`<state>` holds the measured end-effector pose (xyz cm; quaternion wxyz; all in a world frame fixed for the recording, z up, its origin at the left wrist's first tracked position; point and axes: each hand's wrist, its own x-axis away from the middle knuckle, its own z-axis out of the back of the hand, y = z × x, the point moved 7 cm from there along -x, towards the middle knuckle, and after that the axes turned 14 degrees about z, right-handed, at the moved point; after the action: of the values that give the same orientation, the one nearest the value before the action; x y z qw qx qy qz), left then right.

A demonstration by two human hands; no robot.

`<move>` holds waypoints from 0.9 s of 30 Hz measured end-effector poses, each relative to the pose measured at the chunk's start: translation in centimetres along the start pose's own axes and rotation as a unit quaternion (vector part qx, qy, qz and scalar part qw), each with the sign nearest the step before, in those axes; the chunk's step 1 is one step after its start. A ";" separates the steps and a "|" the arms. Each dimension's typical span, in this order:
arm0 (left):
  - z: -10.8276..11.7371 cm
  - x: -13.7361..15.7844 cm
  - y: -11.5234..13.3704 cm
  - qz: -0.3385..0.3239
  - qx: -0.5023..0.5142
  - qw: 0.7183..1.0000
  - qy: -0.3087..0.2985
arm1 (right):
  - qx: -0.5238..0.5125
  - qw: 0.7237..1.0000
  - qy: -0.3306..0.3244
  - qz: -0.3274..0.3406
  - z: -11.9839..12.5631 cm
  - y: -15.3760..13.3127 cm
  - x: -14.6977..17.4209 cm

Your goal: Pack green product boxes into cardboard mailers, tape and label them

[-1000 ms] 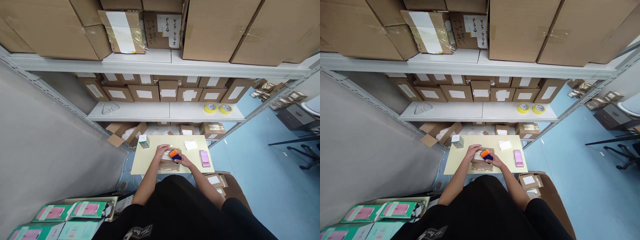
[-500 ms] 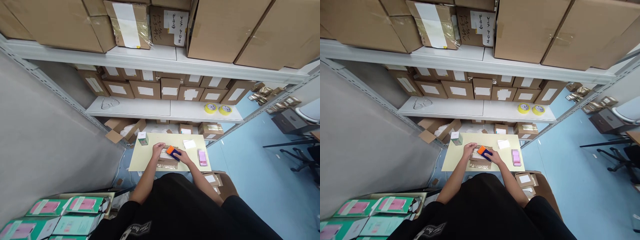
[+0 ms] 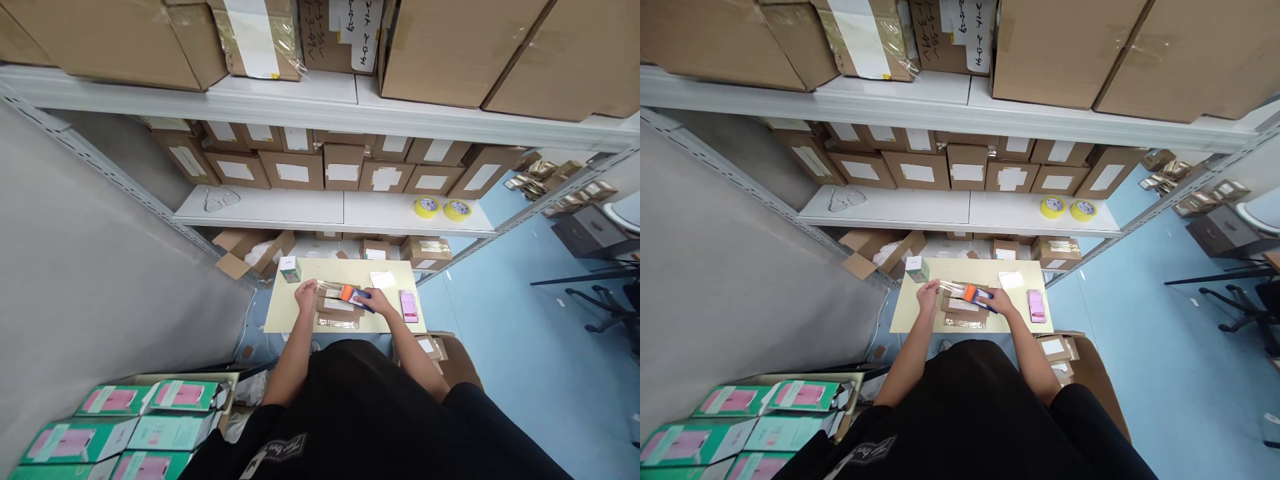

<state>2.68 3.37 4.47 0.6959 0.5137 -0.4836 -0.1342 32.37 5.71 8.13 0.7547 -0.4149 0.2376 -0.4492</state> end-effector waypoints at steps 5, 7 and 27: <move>3.2 -1.3 0.3 -0.006 -0.036 0.999 0.010 | 0.040 0.999 -0.013 -0.013 1.1 1.3 0.6; 4.0 -1.4 -0.2 -0.001 -0.037 0.999 0.017 | 0.046 0.999 -0.029 -0.004 0.6 1.0 0.2; 4.8 -5.2 -9.5 0.187 -0.033 0.978 0.089 | 0.245 0.953 -0.156 -0.085 -3.4 0.9 -2.0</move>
<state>-0.84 0.01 -6.35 0.7657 0.4007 -0.5024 0.0287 29.37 6.32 5.54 0.8198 -0.3011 -0.0362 -0.4859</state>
